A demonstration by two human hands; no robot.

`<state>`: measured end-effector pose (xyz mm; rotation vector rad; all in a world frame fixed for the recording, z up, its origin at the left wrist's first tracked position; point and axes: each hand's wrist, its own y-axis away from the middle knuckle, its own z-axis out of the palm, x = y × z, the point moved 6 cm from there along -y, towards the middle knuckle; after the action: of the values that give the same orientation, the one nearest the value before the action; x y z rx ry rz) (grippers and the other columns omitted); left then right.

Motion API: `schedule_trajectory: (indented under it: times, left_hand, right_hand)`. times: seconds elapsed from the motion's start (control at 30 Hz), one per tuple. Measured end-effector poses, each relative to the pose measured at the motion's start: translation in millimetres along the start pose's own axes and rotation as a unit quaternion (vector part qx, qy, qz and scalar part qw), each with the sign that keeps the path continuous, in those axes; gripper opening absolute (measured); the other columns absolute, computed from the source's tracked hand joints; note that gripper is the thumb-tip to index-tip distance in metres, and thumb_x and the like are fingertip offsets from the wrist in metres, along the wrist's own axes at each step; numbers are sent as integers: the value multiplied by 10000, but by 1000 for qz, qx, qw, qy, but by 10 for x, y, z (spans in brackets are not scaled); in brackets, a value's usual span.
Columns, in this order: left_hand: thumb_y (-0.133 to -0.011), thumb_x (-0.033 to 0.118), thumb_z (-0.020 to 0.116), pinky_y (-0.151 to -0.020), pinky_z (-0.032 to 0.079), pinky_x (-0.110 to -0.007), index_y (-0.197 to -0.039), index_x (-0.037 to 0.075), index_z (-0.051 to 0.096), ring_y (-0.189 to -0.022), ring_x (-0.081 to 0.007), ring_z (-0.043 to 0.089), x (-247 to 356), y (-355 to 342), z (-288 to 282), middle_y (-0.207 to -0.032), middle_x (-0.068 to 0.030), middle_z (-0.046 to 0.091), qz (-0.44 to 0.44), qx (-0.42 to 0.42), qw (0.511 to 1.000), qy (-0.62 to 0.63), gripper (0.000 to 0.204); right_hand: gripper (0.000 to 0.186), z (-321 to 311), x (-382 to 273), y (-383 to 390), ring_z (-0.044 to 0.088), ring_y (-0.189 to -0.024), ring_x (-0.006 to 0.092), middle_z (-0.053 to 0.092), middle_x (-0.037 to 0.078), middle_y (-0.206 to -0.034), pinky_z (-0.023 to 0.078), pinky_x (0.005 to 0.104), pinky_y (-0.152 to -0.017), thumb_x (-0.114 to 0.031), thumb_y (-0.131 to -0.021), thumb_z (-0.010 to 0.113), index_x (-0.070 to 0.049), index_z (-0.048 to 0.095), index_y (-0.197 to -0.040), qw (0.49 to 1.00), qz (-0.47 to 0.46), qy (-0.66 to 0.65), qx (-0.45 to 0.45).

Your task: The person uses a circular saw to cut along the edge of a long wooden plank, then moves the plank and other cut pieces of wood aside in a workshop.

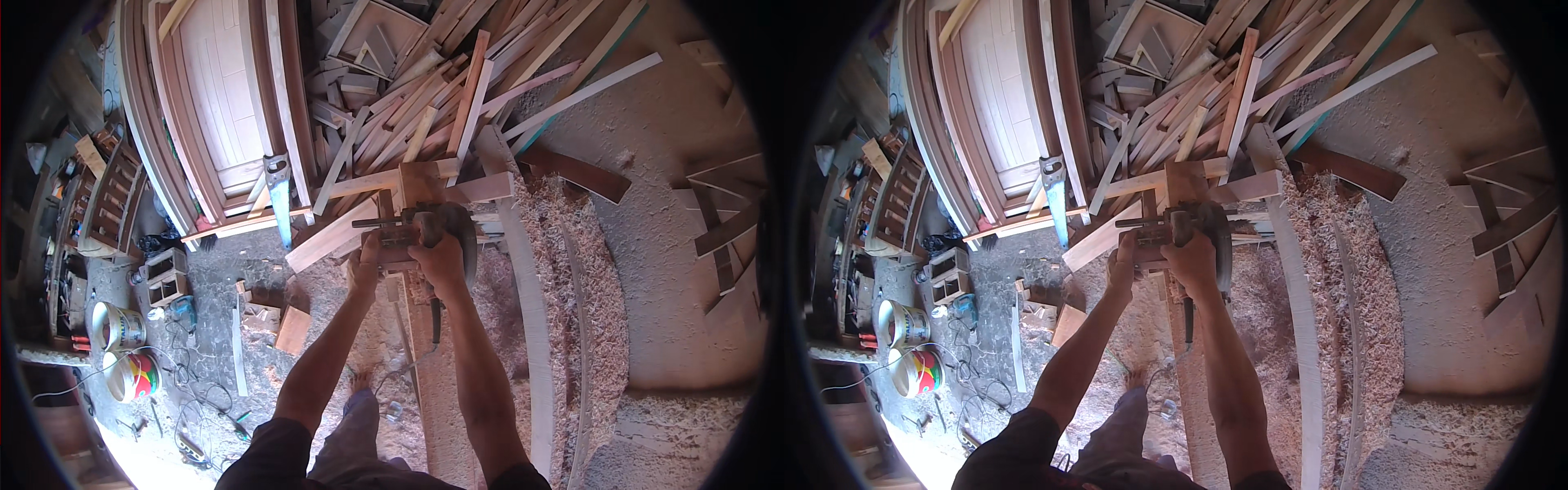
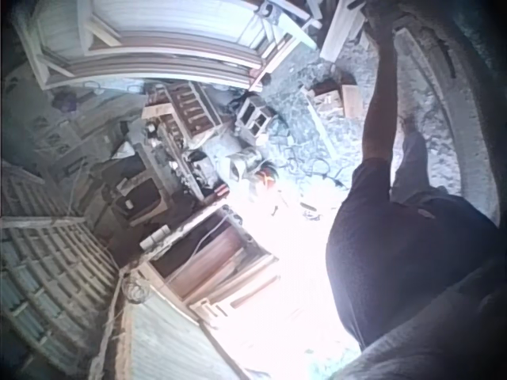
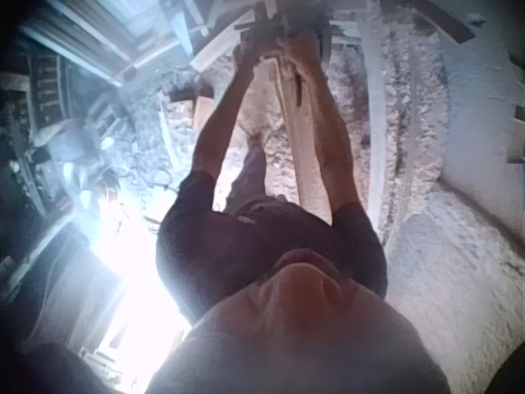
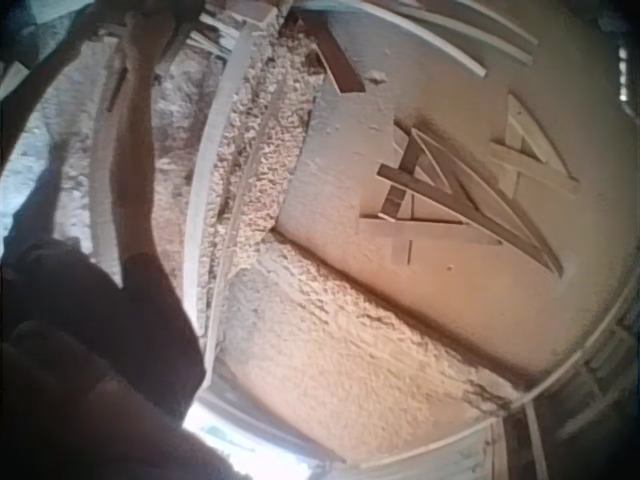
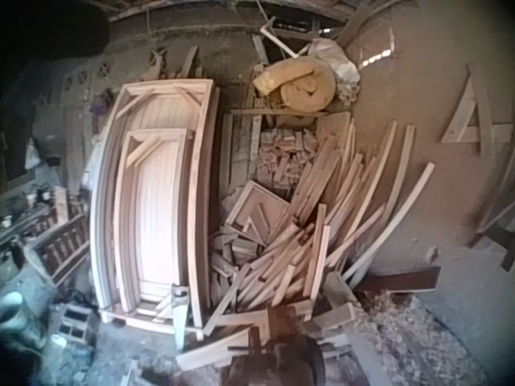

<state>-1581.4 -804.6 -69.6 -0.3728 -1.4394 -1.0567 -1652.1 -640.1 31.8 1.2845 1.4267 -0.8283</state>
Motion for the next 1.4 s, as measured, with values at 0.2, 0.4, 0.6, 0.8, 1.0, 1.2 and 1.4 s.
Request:
schedule_trajectory:
  times: [0.2, 0.4, 0.6, 0.8, 1.0, 1.2, 1.4]
  left_hand:
    - [-890, 744, 596, -446, 409, -242, -1005, 44, 695, -499, -82, 536, -47, -102, -11, -691, -4, 608, -8, 9, 1000, -7, 717]
    - [-905, 710, 609, -450, 427, -237, -1093, 48, 669, -519, -77, 554, -27, -55, -27, -731, -5, 628, 1, -16, 1000, 14, 691]
    - [-999, 511, 610, -813, 507, -291, -1301, 15, 566, -940, -110, 615, 236, 419, -152, -1086, -49, 656, 136, -162, 977, 30, 582]
    - [-1011, 400, 644, -939, 460, -324, -1226, -15, 564, -1057, -136, 550, 469, 1448, -670, -1134, -62, 614, 191, -158, 969, 26, 473]
    - [-1023, 476, 586, -873, 482, -301, -1397, 16, 496, -1079, -124, 569, 548, 2734, -1571, -1242, -61, 600, 179, -183, 966, 25, 600]
    - [-1013, 569, 543, -747, 563, -317, -1490, 49, 413, -967, -193, 690, -63, 4050, -2714, -1273, -118, 647, -10, -45, 999, -8, 717]
    - [-1060, 559, 469, -760, 584, -365, -1423, 75, 491, -939, -214, 713, -1149, 4760, -3415, -1189, -105, 689, -90, 38, 991, 91, 606]
  right_hand:
    - [155, 27, 0, -67, 541, -517, 77, 562, -4, -683, 409, 273, -438, -13, -818, 724, -37, 589, -889, 1000, -18, 13, 9]
    - [351, -25, -48, 86, 711, -824, 299, 708, 171, -863, 534, 395, -730, -203, -778, 763, 14, 664, -1034, 998, 14, 62, 19]
    - [351, -194, -236, 917, 731, -811, 241, 728, 142, -860, 559, 364, -743, -161, -802, 796, 0, 670, -1087, 981, -156, 45, 102]
    - [306, -230, -308, 1771, 626, -763, 131, 686, 62, -859, 516, 317, -699, -147, -820, 801, -4, 674, -1059, 987, -150, -21, 55]
    - [447, 202, -546, 2826, 733, -894, 312, 729, 161, -975, 568, 408, -800, -243, -798, 841, -34, 682, -1159, 969, -224, 71, -80]
    - [602, 819, -241, 3813, 705, -1007, 429, 730, 240, -1068, 572, 487, -898, -389, -835, 782, -48, 634, -1308, 954, -161, 79, -239]
    - [610, 1395, 262, 4433, 722, -1042, 363, 737, 222, -1074, 560, 437, -900, -345, -814, 827, -21, 642, -1297, 914, -106, 119, -372]
